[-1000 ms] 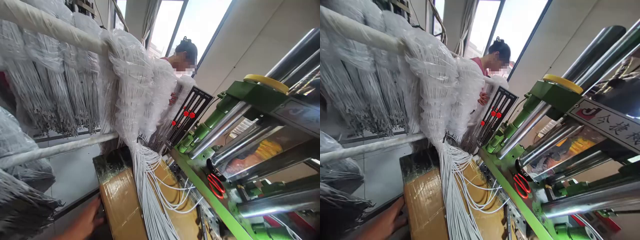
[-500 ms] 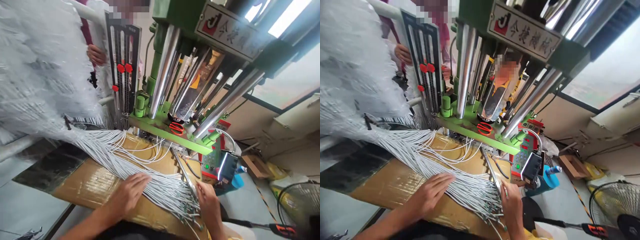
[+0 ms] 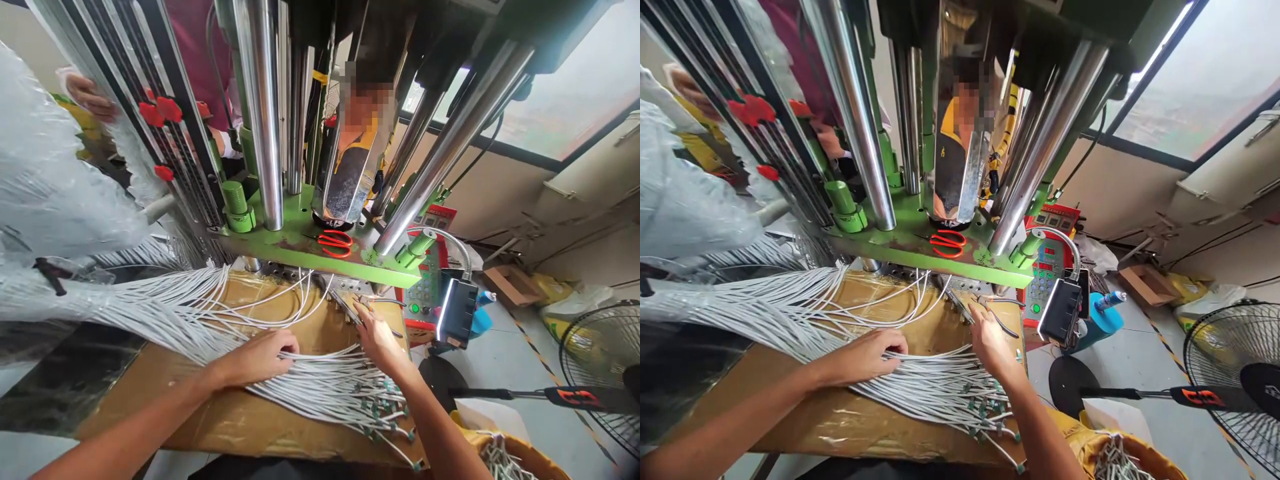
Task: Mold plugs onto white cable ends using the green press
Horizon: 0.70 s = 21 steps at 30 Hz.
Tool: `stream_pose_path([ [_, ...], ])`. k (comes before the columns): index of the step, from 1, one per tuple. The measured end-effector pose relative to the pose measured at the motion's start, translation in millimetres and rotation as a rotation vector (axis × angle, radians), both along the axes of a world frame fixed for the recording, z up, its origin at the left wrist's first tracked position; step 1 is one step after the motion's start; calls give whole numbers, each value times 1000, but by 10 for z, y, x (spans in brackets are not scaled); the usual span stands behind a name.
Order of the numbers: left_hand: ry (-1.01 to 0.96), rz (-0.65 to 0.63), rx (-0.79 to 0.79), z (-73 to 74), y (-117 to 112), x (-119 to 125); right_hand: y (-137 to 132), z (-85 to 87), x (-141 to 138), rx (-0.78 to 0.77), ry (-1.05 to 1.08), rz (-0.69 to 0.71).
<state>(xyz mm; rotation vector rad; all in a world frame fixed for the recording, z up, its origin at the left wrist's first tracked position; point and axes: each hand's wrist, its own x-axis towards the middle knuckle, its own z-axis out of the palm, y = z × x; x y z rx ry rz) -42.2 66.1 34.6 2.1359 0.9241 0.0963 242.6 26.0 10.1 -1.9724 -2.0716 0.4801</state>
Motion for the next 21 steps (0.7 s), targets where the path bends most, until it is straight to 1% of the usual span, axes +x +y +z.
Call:
stream_pose_path([
  [3,-86,61,-207,27,154,-1,206,-25,18,38,-4,47],
  [6,-172,104,-419,11,231,-32,292,40,30,59,1,88],
  [8,-221,159,-534,-21,248,-46,283,154,-2,83,9,105],
  [10,-268,200,-616,-66,253,-48,234,304,-92,118,39,133],
  [12,-326,197,-666,-110,252,-42,153,444,-248,150,80,198],
  [14,-380,161,-670,-131,248,-32,59,523,-452,175,87,314],
  [16,-401,124,-622,-113,239,-24,-18,513,-654,213,25,423],
  [17,-392,106,-585,-85,233,-22,-42,479,-735,239,-32,441],
  [19,-357,61,-502,5,220,-35,-57,376,-818,304,-175,404],
  [21,-328,17,-409,138,198,-84,-44,273,-772,361,-301,343],
])
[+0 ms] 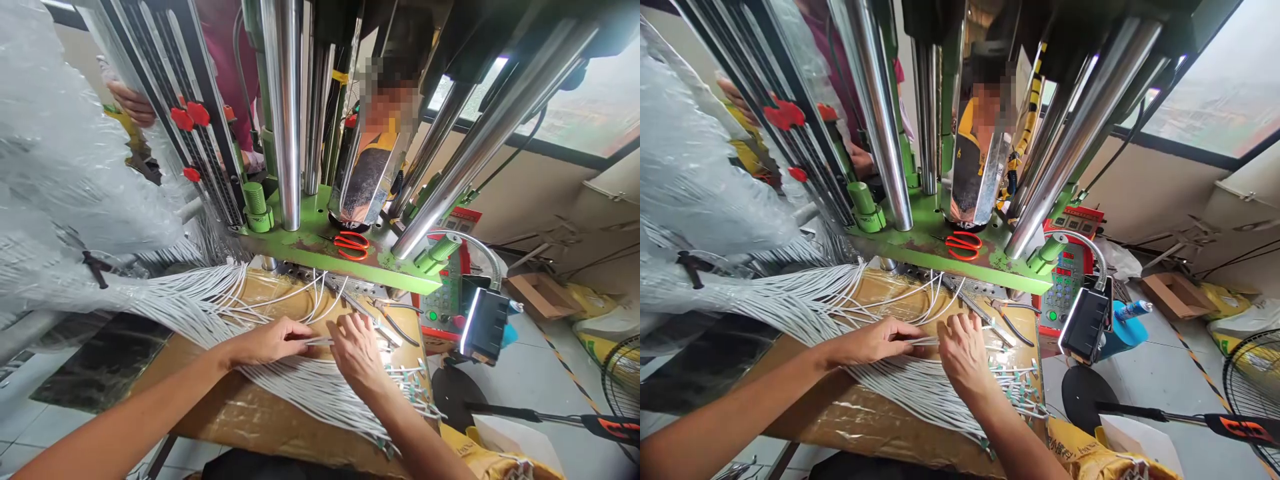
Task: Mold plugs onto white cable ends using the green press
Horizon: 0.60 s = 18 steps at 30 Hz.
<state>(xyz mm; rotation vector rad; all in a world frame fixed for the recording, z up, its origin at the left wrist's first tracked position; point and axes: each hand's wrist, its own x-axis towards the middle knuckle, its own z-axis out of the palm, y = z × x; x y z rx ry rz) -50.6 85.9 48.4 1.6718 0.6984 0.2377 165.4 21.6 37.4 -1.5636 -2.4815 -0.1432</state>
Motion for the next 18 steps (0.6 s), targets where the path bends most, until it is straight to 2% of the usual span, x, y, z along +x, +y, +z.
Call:
stream_pose_path([
  [4,72,40,231,284,-129,-177,-34,-66,328,87,-70,-48],
  [6,81,-9,216,348,-263,-213,-126,-38,418,101,-113,-72],
  [7,72,-63,139,346,-348,-196,-186,-19,410,104,-139,-67],
  [9,48,-159,-145,270,-536,-98,-311,11,307,94,-171,4],
  [10,38,-166,-304,204,-630,-32,-368,19,233,85,-172,59],
  [12,-7,-84,-502,41,-789,88,-461,19,109,71,-150,163],
  [13,-45,-21,-501,-41,-849,125,-494,8,77,70,-133,192],
  [15,-102,64,-386,-182,-931,143,-530,-38,72,69,-90,187],
  [17,-117,80,-348,-270,-979,117,-540,-109,101,28,-45,163],
  [18,-119,82,-390,-294,-996,102,-542,-143,109,-6,-28,165],
])
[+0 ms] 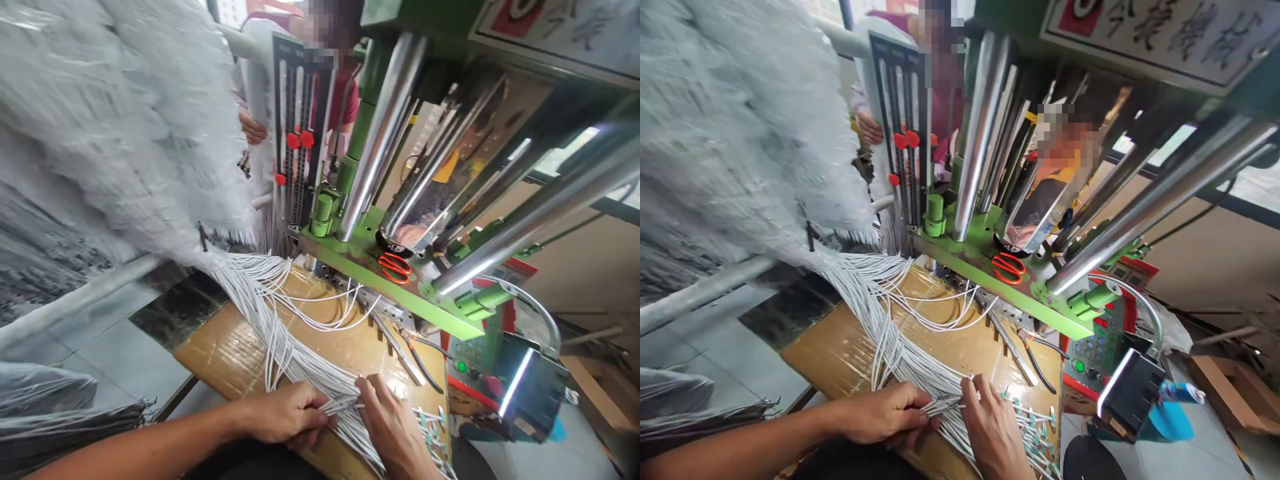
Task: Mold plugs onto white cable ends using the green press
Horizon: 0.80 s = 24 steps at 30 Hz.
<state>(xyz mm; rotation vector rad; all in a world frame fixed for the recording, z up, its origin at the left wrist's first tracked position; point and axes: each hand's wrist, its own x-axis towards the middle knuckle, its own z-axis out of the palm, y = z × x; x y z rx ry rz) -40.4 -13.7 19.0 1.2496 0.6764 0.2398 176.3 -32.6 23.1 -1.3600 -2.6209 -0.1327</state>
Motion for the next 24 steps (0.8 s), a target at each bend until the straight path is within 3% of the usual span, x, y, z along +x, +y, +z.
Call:
stream_pose_path([
  [3,-81,42,-166,-16,-33,-25,-18,-29,-16,-113,59,63],
  [6,-157,117,-175,5,-45,-40,-52,109,-44,-280,266,74],
  [9,-184,154,-171,24,-36,-26,-79,286,-94,-443,477,-27],
  [13,-342,280,-237,37,16,76,29,265,-144,-588,537,-23],
  [15,-350,351,-302,44,56,108,191,150,-21,-471,525,-129],
  [17,-348,422,-399,45,103,105,383,21,221,-254,443,-343],
  [19,-414,490,-517,36,150,83,542,-95,494,-158,343,-463],
  [22,-550,557,-616,17,199,72,645,-226,765,-132,165,-496],
  [24,-544,605,-602,16,212,93,642,-273,822,-95,60,-494],
])
